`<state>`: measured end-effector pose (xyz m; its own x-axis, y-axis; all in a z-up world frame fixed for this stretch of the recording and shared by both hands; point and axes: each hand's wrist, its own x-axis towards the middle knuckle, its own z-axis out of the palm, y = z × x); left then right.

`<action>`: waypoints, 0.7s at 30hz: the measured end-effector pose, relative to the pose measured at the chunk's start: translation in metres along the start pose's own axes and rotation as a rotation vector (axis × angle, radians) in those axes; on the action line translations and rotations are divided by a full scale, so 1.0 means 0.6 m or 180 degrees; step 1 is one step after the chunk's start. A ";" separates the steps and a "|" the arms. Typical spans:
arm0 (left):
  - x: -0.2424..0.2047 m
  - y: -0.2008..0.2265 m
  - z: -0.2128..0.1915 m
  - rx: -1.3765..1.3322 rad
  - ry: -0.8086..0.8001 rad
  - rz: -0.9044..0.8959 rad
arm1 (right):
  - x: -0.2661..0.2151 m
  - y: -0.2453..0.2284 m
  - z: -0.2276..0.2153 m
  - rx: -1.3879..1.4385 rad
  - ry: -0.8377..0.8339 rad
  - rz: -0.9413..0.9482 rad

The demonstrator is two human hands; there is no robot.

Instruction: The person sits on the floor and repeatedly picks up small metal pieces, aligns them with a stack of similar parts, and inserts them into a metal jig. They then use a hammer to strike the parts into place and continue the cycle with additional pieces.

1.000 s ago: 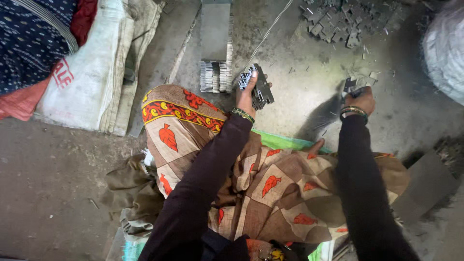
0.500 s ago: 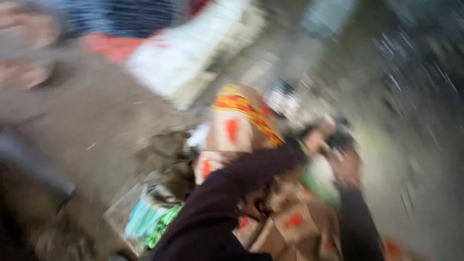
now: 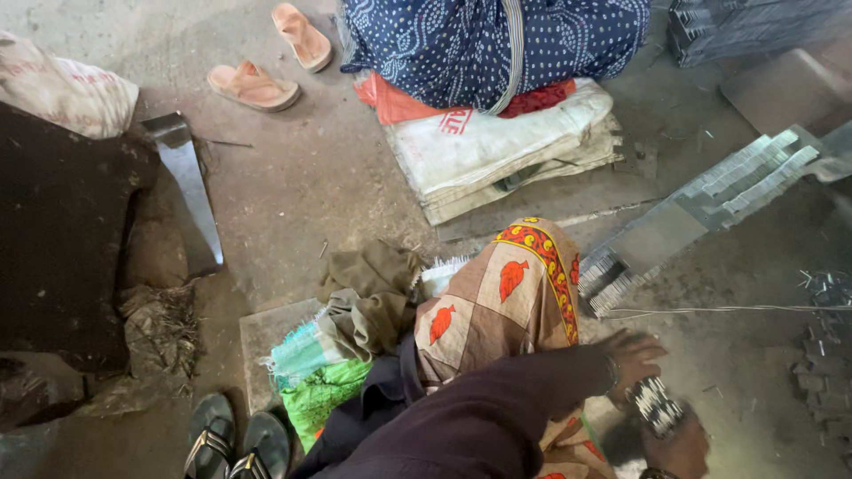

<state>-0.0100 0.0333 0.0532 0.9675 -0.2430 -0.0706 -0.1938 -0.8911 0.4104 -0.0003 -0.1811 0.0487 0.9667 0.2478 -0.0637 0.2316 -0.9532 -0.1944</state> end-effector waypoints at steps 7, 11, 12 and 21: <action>0.014 -0.008 0.033 0.0075 -0.0018 0.0104 | -0.013 0.008 0.041 -0.0031 0.0862 -0.0644; 0.045 -0.015 0.066 0.0367 0.0152 0.0130 | -0.018 -0.025 0.044 0.0326 0.0816 -0.0522; 0.049 -0.019 0.072 0.0361 0.0105 0.0134 | -0.022 -0.029 0.040 0.0125 0.1211 -0.0743; 0.074 -0.003 0.055 0.0296 -0.0753 -0.0077 | -0.008 -0.009 0.015 0.0860 -0.0004 -0.0018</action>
<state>0.0280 0.0115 0.0191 0.9092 -0.2942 -0.2947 -0.1957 -0.9266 0.3212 -0.0071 -0.1758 0.0412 0.9653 0.2533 -0.0630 0.1993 -0.8711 -0.4489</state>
